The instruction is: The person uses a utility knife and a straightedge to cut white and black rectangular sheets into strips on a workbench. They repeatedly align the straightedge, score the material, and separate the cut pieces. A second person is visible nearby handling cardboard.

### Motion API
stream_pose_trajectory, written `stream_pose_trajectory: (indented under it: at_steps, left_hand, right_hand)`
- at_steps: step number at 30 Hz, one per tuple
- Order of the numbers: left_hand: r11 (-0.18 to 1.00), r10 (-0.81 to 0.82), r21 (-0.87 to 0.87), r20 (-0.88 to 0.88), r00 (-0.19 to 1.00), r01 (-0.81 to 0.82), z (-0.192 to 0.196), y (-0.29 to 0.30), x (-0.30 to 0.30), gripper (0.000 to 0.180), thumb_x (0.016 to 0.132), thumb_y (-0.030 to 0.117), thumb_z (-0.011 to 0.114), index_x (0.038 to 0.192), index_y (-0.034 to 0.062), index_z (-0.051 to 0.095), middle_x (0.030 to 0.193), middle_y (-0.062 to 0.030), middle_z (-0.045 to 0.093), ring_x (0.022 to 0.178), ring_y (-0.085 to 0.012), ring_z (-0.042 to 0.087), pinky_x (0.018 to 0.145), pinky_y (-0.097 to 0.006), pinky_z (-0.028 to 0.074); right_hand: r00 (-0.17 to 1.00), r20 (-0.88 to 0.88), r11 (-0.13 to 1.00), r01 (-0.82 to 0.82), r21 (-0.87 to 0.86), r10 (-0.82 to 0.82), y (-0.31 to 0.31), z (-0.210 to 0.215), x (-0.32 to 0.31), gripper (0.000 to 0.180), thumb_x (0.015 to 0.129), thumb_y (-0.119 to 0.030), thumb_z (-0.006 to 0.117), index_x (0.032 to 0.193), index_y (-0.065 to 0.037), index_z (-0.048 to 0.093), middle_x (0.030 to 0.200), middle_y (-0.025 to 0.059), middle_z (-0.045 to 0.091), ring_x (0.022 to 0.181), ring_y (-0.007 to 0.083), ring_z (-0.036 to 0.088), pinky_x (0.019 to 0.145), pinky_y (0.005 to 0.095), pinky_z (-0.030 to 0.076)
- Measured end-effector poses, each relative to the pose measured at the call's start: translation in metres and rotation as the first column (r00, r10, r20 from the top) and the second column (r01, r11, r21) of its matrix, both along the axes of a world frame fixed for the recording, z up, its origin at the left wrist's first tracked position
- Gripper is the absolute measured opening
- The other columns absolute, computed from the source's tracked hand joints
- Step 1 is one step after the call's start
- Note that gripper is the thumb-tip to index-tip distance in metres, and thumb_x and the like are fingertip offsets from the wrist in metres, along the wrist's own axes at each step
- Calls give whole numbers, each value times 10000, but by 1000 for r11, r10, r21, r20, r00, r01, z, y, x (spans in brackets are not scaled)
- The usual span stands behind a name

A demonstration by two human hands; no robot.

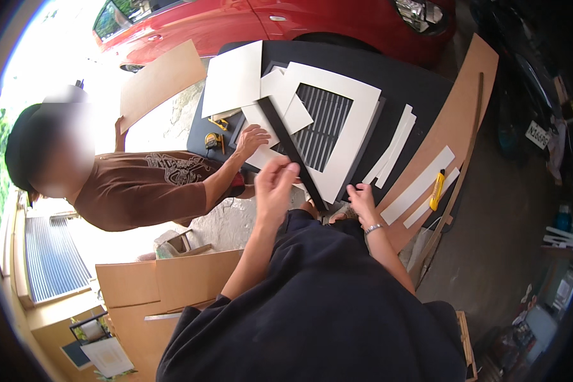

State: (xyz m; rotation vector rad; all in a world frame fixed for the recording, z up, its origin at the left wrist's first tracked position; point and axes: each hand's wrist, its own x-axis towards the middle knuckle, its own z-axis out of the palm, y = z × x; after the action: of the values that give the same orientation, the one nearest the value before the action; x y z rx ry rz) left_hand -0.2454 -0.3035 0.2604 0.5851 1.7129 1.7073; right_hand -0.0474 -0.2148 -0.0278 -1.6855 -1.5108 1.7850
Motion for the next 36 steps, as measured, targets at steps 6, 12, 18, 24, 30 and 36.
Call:
stream_pose_trajectory:
  at_steps: [6,12,18,24,30,36]
  left_hand:
    - [994,98,51,37,995,-99,-6,-40,-43,98,1010,97,645,1052,10,659,947,-15,668,814,-81,626,725,-246,534]
    - [996,42,76,79,996,-48,-9,-46,-73,102,1012,104,648,1050,10,658,953,-13,673,812,-77,624,729,-242,530]
    - [998,-17,66,189,982,5,-4,-52,-94,105,1008,97,657,1062,8,656,944,-10,673,810,-70,619,743,-241,528]
    - [988,-112,127,168,979,92,-16,-57,-114,60,1007,91,649,1049,52,633,894,4,648,741,-96,636,701,-265,547]
    - [948,-307,164,232,923,273,-13,-52,-122,88,1019,79,632,1062,3,645,920,4,657,831,-69,604,756,-241,506]
    - [924,-360,239,283,889,298,-17,-45,-112,87,1021,85,634,1060,7,642,923,3,654,818,-66,600,754,-238,505]
  right_hand:
    - [989,65,972,143,-185,-133,-36,42,-48,642,925,-301,754,1308,15,347,1152,245,587,1082,307,618,857,433,542]
    - [864,-56,730,386,-564,-500,-58,38,-57,717,943,-244,731,1402,-4,236,1118,199,576,1038,324,636,846,483,574]
    - [753,-173,637,383,-669,-635,-59,29,-62,398,955,-150,704,1231,-11,451,1020,151,631,839,325,695,681,466,609]
    - [783,-254,792,435,-428,-568,-60,62,-70,273,999,-147,644,1220,-27,536,1078,121,653,836,251,688,671,370,606]
    - [743,-439,863,434,-259,-505,-31,132,-62,197,1051,-88,522,1243,-50,537,1142,93,643,970,220,676,741,372,649]
    - [726,-512,856,515,-40,-460,-21,200,40,212,1071,-141,498,1271,-91,547,1156,54,665,977,183,692,698,336,632]
